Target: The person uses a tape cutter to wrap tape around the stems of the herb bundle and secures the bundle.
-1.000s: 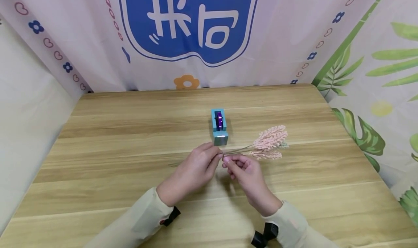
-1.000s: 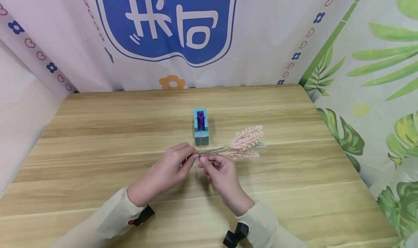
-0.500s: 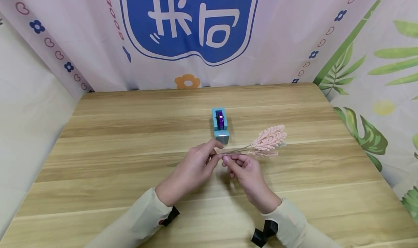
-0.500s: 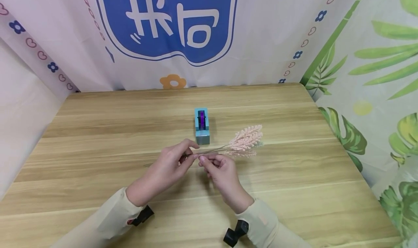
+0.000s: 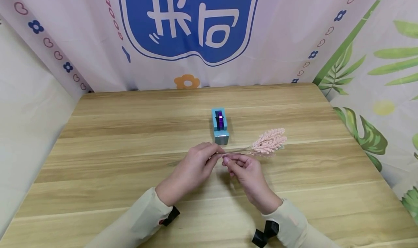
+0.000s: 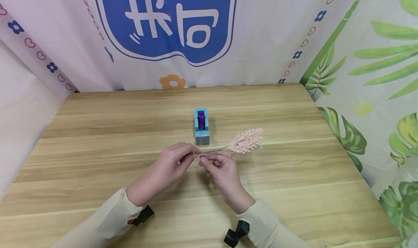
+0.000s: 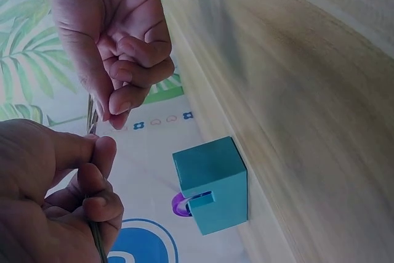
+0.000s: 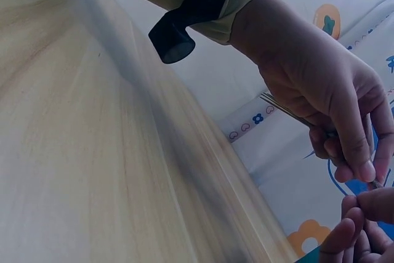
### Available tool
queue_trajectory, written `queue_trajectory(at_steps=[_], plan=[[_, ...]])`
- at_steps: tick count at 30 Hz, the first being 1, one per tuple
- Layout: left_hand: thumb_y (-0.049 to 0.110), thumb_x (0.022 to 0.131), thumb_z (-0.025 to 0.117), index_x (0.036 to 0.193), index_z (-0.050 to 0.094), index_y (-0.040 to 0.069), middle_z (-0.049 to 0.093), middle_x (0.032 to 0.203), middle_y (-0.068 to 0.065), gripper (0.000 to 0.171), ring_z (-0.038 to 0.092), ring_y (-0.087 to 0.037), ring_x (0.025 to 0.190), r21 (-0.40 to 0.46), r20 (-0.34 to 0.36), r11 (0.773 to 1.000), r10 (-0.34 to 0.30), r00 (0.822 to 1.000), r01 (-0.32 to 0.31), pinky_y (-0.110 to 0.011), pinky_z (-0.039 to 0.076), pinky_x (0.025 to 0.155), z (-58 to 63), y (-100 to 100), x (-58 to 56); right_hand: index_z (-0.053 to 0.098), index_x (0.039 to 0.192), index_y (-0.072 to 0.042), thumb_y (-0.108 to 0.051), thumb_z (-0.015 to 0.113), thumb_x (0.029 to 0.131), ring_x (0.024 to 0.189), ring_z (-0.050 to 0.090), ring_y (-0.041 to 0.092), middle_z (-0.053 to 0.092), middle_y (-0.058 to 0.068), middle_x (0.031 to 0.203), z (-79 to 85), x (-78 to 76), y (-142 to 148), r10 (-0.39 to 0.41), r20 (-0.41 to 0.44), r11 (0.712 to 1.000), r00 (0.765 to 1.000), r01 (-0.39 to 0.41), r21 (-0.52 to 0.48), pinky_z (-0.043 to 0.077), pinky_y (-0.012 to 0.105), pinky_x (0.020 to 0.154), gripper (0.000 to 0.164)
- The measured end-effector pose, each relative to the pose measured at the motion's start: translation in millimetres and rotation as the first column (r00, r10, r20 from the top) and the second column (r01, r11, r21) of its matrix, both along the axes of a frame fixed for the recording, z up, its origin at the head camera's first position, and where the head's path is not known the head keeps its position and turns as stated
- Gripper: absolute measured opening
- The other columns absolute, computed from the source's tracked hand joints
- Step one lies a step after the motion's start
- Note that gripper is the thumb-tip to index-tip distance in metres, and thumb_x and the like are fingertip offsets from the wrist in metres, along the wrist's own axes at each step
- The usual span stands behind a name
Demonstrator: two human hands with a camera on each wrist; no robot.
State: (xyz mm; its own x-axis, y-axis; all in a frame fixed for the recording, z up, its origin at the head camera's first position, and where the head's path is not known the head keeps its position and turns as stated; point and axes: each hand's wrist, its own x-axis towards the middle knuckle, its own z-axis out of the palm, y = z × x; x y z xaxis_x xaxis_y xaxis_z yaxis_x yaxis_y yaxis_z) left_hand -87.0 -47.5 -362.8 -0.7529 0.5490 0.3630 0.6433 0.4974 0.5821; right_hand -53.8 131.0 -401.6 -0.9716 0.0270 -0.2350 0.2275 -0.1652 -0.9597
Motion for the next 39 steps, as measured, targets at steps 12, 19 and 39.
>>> queue_trajectory(at_steps=[12,19,39], plan=[[-0.001,0.100,0.066,0.105,0.074,0.008,0.077,0.102,-0.005,0.013,0.073,-0.015,0.094,-0.032,0.021,0.999,0.008,1.000,-0.008,-0.028,0.062,0.080,1.0,3,0.9,0.065,0.120,0.018,0.000,0.066,0.098,0.079,0.065,0.006,0.080,0.001,0.096,-1.3,0.2,3,0.047,0.039,0.999,0.998,-0.047,0.004,0.052,0.018,0.067,0.028],[0.002,0.101,0.067,0.106,0.074,0.009,0.077,0.103,-0.004,0.011,0.072,-0.014,0.093,-0.029,0.024,0.999,0.017,1.000,-0.016,-0.028,0.061,0.079,1.1,2,0.4,0.069,0.117,0.014,-0.004,0.071,0.097,0.075,0.066,0.008,0.080,0.005,0.097,1.6,6.4,8,0.110,0.031,0.985,0.994,-0.113,0.132,0.055,0.019,0.069,0.027],[0.005,0.101,0.068,0.106,0.074,0.006,0.076,0.100,-0.005,0.008,0.068,-0.013,0.087,-0.027,-0.027,1.000,-0.009,1.000,0.008,-0.023,0.058,0.076,-0.9,1,0.9,0.071,0.114,-0.004,-0.008,0.083,0.088,0.098,0.066,0.020,0.075,0.006,0.106,43.6,1.5,28,0.582,-0.601,0.461,0.548,0.387,0.799,0.057,0.031,0.084,0.028]])
